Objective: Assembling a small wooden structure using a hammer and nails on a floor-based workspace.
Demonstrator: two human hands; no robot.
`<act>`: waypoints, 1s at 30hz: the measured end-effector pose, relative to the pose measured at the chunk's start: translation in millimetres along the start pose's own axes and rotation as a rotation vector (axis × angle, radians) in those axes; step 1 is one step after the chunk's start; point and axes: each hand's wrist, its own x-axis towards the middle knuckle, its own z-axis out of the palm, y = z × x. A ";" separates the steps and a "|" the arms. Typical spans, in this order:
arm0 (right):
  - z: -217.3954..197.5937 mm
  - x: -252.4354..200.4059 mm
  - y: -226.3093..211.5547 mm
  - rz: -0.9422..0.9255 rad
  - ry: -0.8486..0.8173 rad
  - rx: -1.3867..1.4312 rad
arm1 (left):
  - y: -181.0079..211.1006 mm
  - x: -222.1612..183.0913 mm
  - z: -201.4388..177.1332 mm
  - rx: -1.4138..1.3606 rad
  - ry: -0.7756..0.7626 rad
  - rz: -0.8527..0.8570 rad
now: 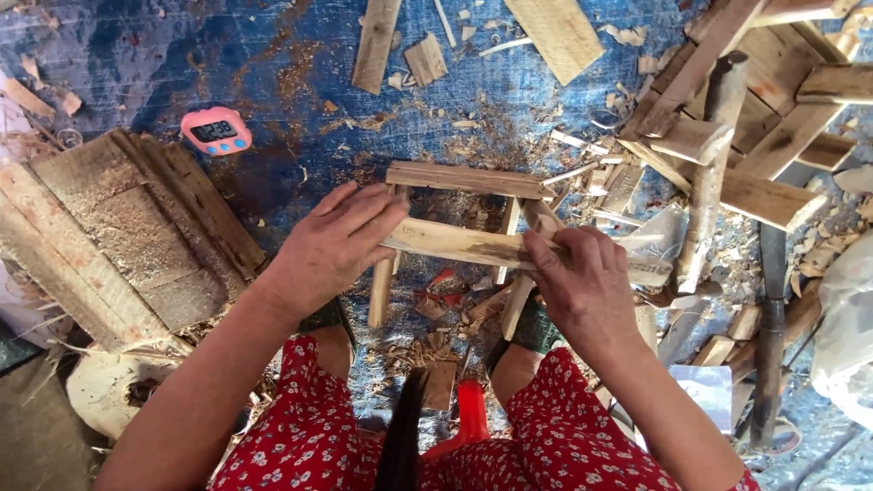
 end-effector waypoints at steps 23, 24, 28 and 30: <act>-30.4 7.8 28.2 0.032 -0.023 0.068 | -4.1 -4.9 -2.6 0.015 0.028 -0.024; -29.6 8.3 28.6 0.028 -0.030 0.071 | -4.5 -6.0 -1.8 -0.002 0.032 -0.031; -43.7 20.6 22.3 0.027 -0.045 0.068 | -4.0 -4.3 -1.8 -0.035 0.040 -0.032; -47.5 23.7 21.1 0.050 -0.170 0.055 | -3.0 -3.5 -2.6 -0.038 0.045 -0.036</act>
